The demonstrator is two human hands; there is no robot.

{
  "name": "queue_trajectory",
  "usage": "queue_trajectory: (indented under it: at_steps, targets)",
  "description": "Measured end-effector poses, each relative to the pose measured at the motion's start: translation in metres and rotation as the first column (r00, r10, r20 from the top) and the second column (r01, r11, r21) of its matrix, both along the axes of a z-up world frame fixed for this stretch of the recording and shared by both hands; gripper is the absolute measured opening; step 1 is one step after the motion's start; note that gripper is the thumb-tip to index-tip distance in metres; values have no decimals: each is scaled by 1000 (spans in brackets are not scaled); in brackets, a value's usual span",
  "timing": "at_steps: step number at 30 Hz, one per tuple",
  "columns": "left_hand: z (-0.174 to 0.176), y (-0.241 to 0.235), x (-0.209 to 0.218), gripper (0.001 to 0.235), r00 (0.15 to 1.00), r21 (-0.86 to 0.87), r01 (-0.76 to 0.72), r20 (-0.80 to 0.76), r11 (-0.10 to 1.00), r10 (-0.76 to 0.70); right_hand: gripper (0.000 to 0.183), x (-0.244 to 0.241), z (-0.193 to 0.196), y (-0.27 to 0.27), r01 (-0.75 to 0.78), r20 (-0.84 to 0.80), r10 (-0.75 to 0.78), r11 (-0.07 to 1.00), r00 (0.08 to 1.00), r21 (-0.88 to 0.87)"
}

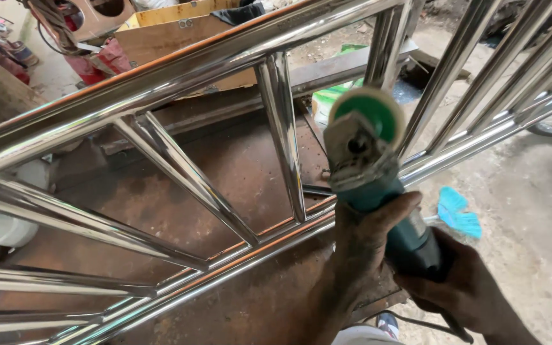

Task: Polishing a stainless steel railing using an angle grinder equipped with a polishing pad and compound.

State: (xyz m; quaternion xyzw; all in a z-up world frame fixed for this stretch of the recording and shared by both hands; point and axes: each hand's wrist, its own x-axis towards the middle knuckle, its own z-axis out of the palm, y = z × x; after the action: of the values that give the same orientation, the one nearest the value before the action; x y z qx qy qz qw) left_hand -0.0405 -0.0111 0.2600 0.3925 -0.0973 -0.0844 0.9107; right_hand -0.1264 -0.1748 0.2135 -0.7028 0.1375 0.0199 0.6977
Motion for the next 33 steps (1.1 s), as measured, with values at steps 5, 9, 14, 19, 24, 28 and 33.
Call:
queue_trajectory:
  at_steps: [5,9,14,19,24,28,33]
  targets:
    - [-73,4,-30,59,742,511,-453,670,730,-8,42,-11,-42,-9,-31,-171,66,979,983,202]
    - [-141,-47,-25,41,777,72,29,-630,997,23,43,-13,-94,-39,-66,-253,78,996,964,55]
    - [-177,-88,-45,63,859,-78,-98,-510,992,44,47,-33,-127,-80,-206,-298,163,971,941,-118]
    - [-194,-130,-35,29,897,-16,129,-424,991,-124,53,-39,-130,-105,-39,-365,-10,991,931,-126]
    - [-200,-173,-6,24,886,98,248,-425,964,-185,40,-12,-143,-139,17,-258,-170,864,951,-504]
    - [-209,-195,-1,32,904,-65,300,-299,952,-305,58,-10,-239,-207,102,-253,-96,995,963,7]
    - [-160,-219,6,33,971,433,235,-59,870,-233,58,-16,-349,-232,-64,137,13,923,990,379]
